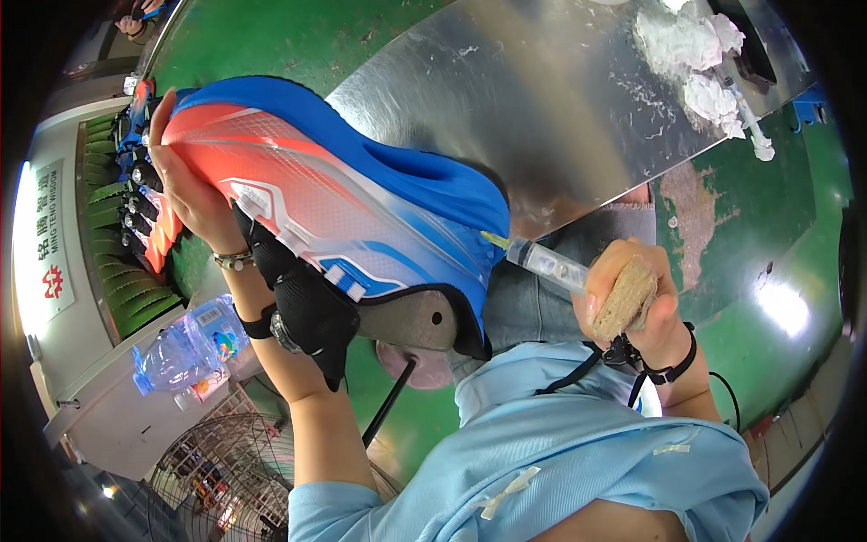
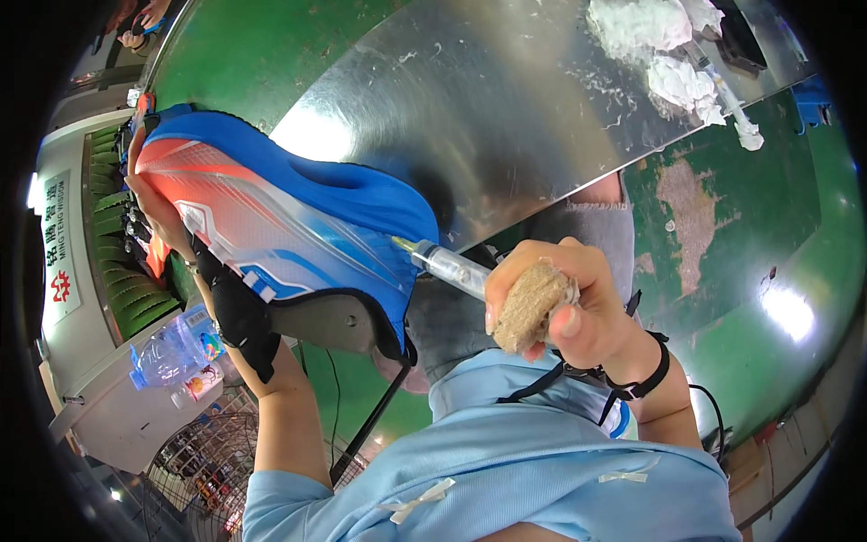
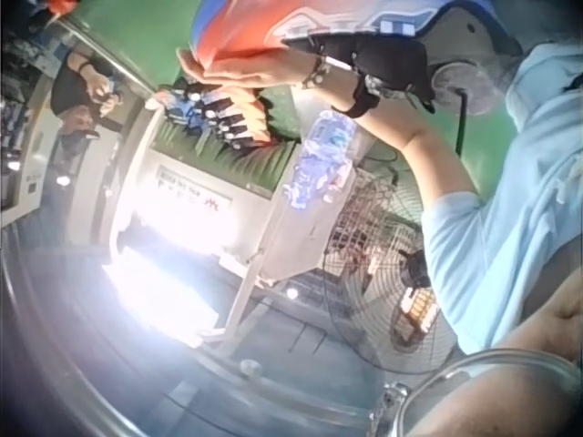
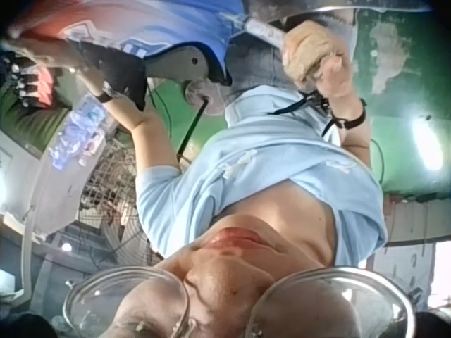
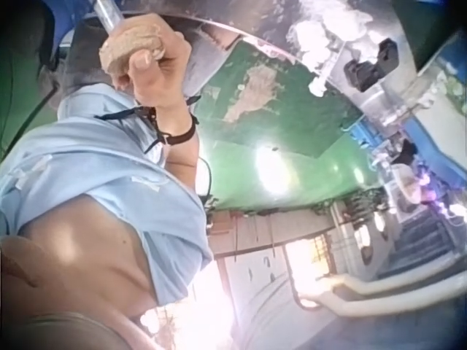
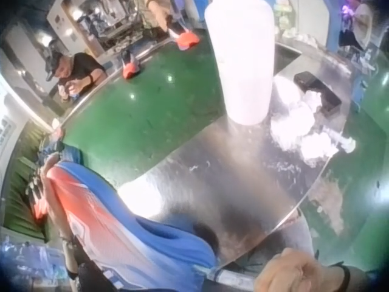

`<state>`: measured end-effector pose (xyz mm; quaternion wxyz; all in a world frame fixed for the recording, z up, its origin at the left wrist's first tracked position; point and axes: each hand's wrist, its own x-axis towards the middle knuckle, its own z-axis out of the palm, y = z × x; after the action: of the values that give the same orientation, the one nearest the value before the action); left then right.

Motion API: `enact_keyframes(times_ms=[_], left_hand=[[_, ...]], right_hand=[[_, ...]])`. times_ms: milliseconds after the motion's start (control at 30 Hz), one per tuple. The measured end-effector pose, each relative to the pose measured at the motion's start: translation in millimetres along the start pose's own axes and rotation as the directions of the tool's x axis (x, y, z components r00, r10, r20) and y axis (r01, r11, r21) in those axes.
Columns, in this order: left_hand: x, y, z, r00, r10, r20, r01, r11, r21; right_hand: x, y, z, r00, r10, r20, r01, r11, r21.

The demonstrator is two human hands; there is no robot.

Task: Applying adhesive to the seams of a shoe using a syringe and wiping with a sponge.

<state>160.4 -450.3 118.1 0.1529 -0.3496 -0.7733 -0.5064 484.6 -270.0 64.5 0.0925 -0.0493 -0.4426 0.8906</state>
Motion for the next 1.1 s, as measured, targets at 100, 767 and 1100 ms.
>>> enact_keyframes(times_ms=[100,767,1100], left_hand=[[-9.8,-14.4,-10.0,0.991,-0.131,0.002,0.131,0.988,-0.082],[-167.3,63.3,-93.8,0.508,-0.861,0.009,0.828,0.485,-0.281],[-244.2,111.5,-63.1,0.273,-0.744,0.61,0.923,0.024,-0.385]], right_hand=[[-3.1,2.0,-3.3,1.0,-0.002,-0.026,0.001,1.0,-0.015],[25.3,24.3,29.6,0.981,-0.015,-0.192,0.033,0.995,0.093],[12.9,16.5,44.6,0.978,0.067,-0.197,-0.06,0.997,0.044]])
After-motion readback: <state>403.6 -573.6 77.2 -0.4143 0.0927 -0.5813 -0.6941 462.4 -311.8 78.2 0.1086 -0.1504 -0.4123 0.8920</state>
